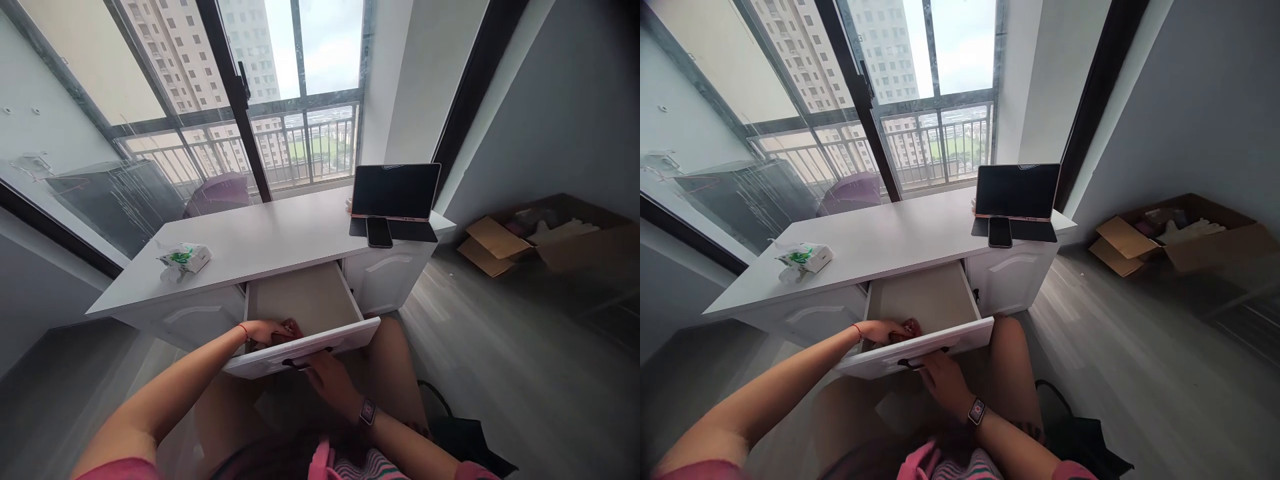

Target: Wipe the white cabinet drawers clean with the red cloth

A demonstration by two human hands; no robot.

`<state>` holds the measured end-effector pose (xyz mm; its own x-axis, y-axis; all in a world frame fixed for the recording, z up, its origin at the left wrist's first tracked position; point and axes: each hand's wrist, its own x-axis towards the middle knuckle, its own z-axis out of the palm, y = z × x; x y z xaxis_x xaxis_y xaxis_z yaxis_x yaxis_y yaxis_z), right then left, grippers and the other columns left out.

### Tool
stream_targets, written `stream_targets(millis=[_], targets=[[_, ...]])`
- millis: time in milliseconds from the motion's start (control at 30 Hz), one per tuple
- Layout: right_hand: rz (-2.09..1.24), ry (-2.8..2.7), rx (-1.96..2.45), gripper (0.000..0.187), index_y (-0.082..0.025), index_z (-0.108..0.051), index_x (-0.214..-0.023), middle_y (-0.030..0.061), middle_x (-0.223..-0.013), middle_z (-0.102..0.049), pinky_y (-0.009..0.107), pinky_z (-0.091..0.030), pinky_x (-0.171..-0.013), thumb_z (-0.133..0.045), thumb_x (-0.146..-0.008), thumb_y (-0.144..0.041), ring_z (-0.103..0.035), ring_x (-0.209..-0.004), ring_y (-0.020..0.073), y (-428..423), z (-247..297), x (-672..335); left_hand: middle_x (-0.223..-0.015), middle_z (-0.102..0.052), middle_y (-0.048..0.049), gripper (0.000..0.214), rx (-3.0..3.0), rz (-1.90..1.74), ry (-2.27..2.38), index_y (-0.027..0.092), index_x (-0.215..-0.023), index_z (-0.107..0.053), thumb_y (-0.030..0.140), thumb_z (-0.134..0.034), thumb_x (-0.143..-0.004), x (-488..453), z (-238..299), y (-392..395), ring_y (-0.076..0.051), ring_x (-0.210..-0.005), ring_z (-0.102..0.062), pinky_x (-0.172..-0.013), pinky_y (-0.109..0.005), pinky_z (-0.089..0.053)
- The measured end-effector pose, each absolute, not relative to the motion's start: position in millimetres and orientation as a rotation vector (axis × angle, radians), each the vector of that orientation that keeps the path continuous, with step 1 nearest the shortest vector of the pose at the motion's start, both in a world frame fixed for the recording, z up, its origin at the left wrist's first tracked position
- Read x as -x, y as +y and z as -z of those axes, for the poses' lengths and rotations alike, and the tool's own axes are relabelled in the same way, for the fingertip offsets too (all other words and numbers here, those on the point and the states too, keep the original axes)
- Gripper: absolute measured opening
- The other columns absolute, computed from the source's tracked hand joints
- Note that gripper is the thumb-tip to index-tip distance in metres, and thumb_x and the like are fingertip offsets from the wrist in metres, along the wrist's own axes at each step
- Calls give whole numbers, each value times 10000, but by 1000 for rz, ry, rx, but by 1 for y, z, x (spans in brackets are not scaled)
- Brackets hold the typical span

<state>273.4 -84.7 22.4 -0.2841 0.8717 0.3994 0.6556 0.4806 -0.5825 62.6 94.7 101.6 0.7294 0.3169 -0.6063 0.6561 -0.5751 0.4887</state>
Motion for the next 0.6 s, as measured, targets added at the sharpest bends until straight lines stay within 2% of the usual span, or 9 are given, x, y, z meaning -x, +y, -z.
stream_targets(millis=[100, 233, 333, 400, 500, 600], targets=[[-420, -2022, 1264, 239, -194, -592, -1129, 72, -1096, -651, 375, -498, -891, -495, -912, -209, -587, -1038, 217, -86, -24, -273, -1205, -662, 35, 586, -2058, 720, 662, 302, -1248, -589, 148, -584, -682, -70, -113, 85, -227, -1051, -603, -888, -305, -457], [-443, -2026, 1272, 232, -192, -591, -1123, 72, -1092, -649, 384, -497, -897, -494, -913, -207, -582, -1044, 223, -88, -31, -275, -1244, -634, 46, 554, -1928, 667, 617, 280, -1188, -627, 148, -602, -651, -74, -121, 85, -217, -1097, -568, -913, -285, -435], [-460, -2054, 1271, 246, -188, -590, -1135, 71, -1113, -647, 383, -496, -907, -498, -907, -188, -577, -1062, 226, -88, -37, -279, -1087, -692, 32, 565, -1811, 571, 752, 247, -1181, -628, 138, -582, -628, -68, -134, 87, -201, -961, -609, -791, -266, -474], [-476, -2090, 1240, 289, -187, -575, -1178, 72, -1157, -636, 385, -487, -931, -500, -899, -170, -565, -1096, 226, -88, -40, -282, -993, -705, 19, 588, -1749, 395, 847, 220, -1193, -621, 132, -567, -614, -59, -150, 84, -189, -867, -617, -725, -258, -479], [-533, -2091, 1195, 356, -200, -546, -1243, 77, -1206, -614, 386, -482, -954, -516, -889, -176, -555, -1127, 219, -92, -41, -287, -1129, -674, -8, 670, -1587, -44, 829, 223, -1284, -559, 151, -608, -619, -38, -177, 70, -212, -969, -602, -795, -277, -486], [-562, -1995, 1174, 377, -229, -536, -1268, 83, -1261, -581, 410, -462, -993, -516, -893, -195, -528, -1180, 220, -100, -40, -290, -1145, -676, -44, 622, -1347, -596, 941, 227, -1229, -604, 153, -692, -617, -12, -191, 41, -225, -996, -615, -782, -263, -515]])
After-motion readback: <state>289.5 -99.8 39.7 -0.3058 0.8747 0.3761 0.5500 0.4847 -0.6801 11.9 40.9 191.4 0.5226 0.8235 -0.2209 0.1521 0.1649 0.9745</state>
